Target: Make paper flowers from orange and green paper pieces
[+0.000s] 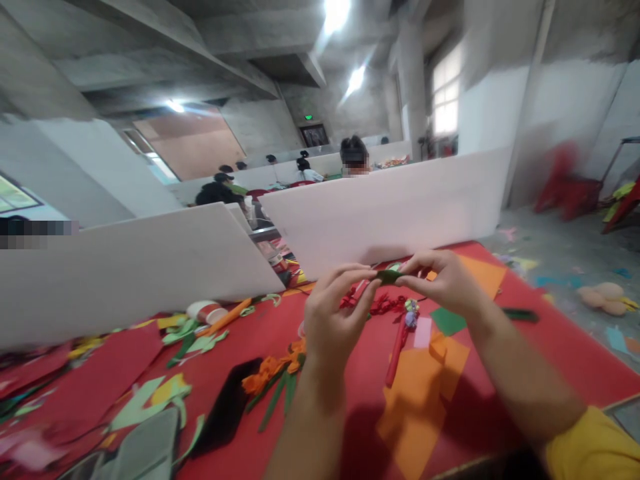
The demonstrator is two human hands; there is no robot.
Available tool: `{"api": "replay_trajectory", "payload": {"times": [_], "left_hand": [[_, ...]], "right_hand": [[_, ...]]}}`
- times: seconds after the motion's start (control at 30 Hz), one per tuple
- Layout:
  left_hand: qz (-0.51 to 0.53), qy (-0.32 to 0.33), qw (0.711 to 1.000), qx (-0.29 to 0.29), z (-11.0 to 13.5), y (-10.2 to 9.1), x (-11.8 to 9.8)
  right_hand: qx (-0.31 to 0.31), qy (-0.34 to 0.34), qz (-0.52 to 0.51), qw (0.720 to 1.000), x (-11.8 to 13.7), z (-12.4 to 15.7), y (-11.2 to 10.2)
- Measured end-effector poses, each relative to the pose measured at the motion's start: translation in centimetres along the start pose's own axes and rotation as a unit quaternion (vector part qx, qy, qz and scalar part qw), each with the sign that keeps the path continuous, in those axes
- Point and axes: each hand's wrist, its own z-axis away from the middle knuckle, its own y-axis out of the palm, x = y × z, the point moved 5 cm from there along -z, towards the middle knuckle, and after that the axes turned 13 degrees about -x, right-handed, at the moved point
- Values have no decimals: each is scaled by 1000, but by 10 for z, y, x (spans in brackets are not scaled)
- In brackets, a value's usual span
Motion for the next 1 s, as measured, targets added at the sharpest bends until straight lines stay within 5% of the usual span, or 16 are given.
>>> {"api": "replay_trajectory", "payload": {"times": [0.27, 0.6, 0.83, 1.0], "left_hand": [[-25, 31, 999, -11, 4, 1, -4], [-13, -27, 1000, -2, 4, 5, -11], [-38, -88, 995, 6, 9, 7, -9], [-16, -67, 997, -32, 10, 4, -10]], "right_hand": [[-59, -54, 8, 997, 10, 0, -5], [-117, -113, 23, 986, 19, 6, -4], [-122, -150, 35, 980, 28, 16, 4], [-103, -184, 23, 977, 29, 18, 6]]}}
